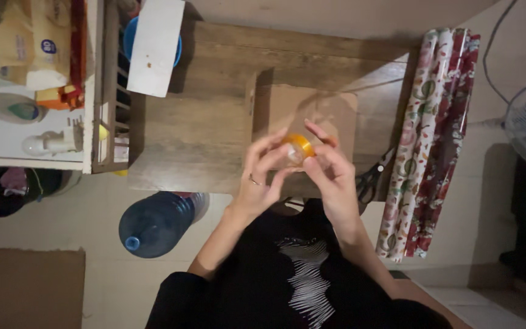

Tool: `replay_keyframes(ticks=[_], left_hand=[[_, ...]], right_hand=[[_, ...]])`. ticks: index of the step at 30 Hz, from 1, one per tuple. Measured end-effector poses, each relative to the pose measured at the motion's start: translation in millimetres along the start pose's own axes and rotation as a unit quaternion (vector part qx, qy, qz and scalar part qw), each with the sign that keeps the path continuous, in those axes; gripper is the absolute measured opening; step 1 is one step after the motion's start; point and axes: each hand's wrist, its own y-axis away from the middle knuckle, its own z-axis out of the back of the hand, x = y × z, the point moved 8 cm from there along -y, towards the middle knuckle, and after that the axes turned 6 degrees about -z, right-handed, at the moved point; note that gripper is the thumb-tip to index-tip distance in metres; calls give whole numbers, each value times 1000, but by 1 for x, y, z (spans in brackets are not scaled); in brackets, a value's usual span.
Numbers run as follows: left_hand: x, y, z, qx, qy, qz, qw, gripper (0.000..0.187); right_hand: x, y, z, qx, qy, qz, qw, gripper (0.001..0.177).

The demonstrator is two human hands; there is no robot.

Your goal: The person cuts a cardboard box with scissors, folds the flaps, and secures them with tape. They then cut small pieces of tape and apply them to the box to hold the flaps in place.

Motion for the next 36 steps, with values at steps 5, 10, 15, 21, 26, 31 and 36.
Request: replay_keyframes(ticks=[5, 10, 15, 21, 26, 31, 36], left_hand=[[41, 26, -31, -84, 468, 265, 839, 72], [59, 49, -65, -118, 566, 366, 729, 38], [41, 27, -41, -67, 412, 272, 867, 31], [-8, -15, -4, -10, 175, 139, 975, 32], [-32, -27, 2, 23, 44, 104, 993, 35], [-23, -24, -3, 2, 164, 141, 976, 49], [-13, -16, -10, -46, 284, 158, 945, 34]], right_hand=[[-12, -1, 7, 50, -126, 16, 991, 22], [-18, 1, 4, 64, -109, 25, 992, 29], [-3, 11, 5, 82, -98, 25, 991, 34], [21, 24, 18, 36, -43, 12, 998, 33], [45, 32, 23, -11, 121, 94, 988, 28], [40, 33, 24, -12, 20, 75, 997, 22], [32, 32, 22, -3, 53, 55, 997, 23]])
